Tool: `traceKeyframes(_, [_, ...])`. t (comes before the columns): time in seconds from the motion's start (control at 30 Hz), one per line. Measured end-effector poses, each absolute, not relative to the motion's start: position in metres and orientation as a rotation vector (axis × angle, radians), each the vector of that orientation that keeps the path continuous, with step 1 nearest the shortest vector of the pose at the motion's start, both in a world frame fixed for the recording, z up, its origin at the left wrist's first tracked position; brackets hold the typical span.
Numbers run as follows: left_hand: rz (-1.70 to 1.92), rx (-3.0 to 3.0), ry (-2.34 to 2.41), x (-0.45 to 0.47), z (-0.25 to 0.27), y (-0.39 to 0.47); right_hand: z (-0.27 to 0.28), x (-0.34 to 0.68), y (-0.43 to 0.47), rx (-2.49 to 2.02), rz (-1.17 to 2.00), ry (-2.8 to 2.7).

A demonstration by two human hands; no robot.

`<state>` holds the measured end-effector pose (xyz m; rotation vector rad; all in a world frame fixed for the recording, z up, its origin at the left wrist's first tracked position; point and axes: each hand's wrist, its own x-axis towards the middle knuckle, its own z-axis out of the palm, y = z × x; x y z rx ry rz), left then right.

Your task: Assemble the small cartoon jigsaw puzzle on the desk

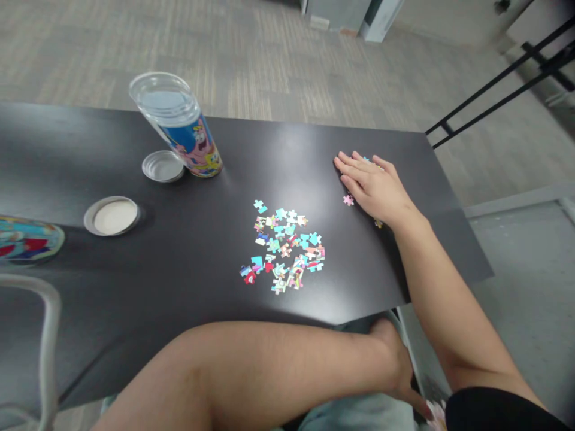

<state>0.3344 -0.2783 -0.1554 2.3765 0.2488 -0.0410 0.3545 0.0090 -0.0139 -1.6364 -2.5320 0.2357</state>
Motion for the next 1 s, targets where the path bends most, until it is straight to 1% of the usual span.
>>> traceKeyframes(0.1, [-0.385,2.253,0.062,0.329,-0.145,-0.267,-0.014,0.367,0.009,-1.69,0.251,-2.474])
traceKeyframes(0.23, [-0.382,2.21,0.052,0.325,-0.127,-0.247,-0.011,0.383,-0.018,-1.637,0.257,-2.487])
traceKeyframes(0.37, [-0.544,2.25,-0.118,0.32,-0.108,-0.231,-0.01,0.387,-0.049,-1.562,0.29,-2.526])
traceKeyframes(0.47, [-0.6,2.224,-0.115,0.312,-0.093,-0.225,-0.014,0.378,-0.047,-1.626,0.275,-2.45])
traceKeyframes(0.63, [-0.518,2.371,-0.146,0.297,-0.073,-0.213,-0.023,0.359,-0.009,-1.767,0.187,-2.277])
traceKeyframes(0.7, [-0.472,2.418,-0.172,0.292,-0.065,-0.205,-0.024,0.356,0.003,-1.814,0.197,-2.226])
traceKeyframes(0.87, [-0.215,2.559,-0.167,0.261,-0.043,-0.194,-0.022,0.355,0.013,-1.852,0.252,-2.118])
traceKeyframes(0.93, [-0.094,2.594,-0.032,0.231,-0.034,-0.201,-0.022,0.356,0.011,-1.807,0.252,-2.086])
traceKeyframes(1.0, [0.028,2.616,0.297,0.191,-0.027,-0.213,-0.023,0.358,0.009,-1.751,0.24,-2.044])
